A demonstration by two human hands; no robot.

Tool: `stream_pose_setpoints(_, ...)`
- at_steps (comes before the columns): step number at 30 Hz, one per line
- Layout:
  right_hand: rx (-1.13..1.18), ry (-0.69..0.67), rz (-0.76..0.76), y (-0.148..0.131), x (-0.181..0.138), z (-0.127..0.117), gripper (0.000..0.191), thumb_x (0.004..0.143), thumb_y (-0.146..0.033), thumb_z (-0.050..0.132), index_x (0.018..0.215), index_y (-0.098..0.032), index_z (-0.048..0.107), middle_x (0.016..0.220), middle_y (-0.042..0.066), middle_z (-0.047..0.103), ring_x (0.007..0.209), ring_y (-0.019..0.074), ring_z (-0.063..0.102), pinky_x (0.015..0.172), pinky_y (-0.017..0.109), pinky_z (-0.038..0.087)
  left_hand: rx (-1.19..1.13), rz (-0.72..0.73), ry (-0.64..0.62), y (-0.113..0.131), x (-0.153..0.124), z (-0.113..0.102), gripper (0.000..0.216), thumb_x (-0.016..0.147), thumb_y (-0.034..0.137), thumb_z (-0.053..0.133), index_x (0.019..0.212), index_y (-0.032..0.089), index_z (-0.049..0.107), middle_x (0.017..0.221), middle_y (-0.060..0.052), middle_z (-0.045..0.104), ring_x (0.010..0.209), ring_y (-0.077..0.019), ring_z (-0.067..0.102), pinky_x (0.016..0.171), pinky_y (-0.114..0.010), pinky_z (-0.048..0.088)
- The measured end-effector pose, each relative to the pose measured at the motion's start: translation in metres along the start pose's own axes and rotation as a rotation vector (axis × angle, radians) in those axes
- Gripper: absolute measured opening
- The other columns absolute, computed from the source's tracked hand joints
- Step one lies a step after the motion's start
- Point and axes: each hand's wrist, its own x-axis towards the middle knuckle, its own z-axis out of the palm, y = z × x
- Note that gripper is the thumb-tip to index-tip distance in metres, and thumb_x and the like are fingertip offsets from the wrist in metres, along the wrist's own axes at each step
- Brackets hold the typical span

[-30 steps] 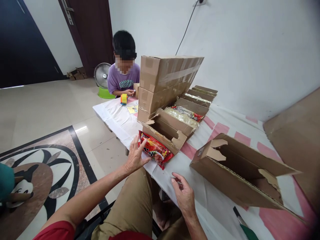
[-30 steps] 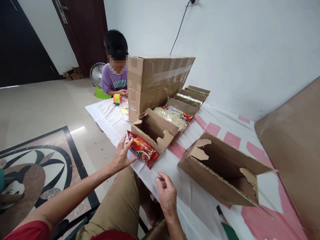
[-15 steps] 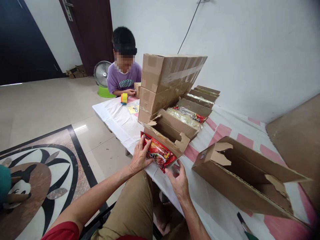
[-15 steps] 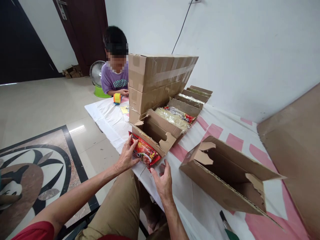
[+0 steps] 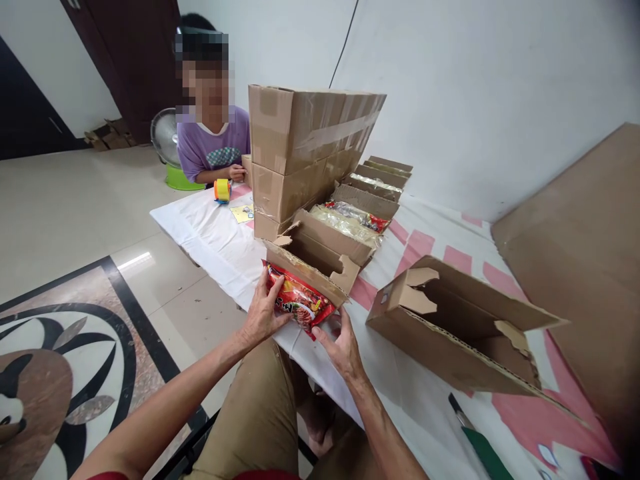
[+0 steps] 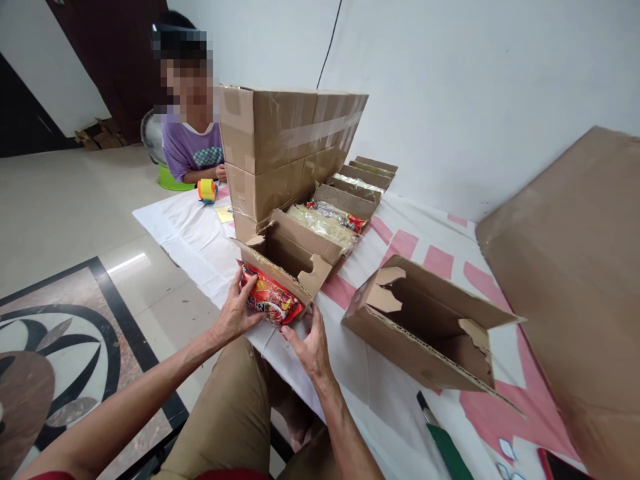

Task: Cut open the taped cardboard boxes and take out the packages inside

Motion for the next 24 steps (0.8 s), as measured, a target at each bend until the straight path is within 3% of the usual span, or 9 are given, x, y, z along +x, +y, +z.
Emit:
stream_pose_setpoints(16, -0.025, 0.060, 0.014, 0.001, 0.010, -0.001, 0.089, 0.077, -0.061, 0.078, 0.149, -0.017, 0.049, 0.145, 0.019, 0.060, 0.133, 0.0349, 0.058, 0.112, 0.054, 0.046, 0.032, 0.034, -0.018, 0.005, 0.013, 0.009, 0.092, 0.080, 0.035, 0.082, 0.159, 0.023, 0.036, 0.173, -0.023, 0.011, 0.158, -0.0435, 0.025, 0.123, -0.059, 0.036)
stream_pose_setpoints(24, -0.051, 0.103, 0.045, 0.006, 0.027, -0.004, 0.086, 0.076, -0.056, 0.078, 0.147, -0.017, 0.051, 0.142, 0.019, 0.063, 0.124, 0.0325, 0.063, 0.107, 0.052, 0.050, 0.035, 0.058, 0.016, 0.008, 0.030, 0.023, 0.093, 0.080, 0.036, 0.083, 0.159, 0.025, 0.034, 0.173, -0.023, 0.010, 0.158, -0.0436, 0.024, 0.123, -0.061, 0.035)
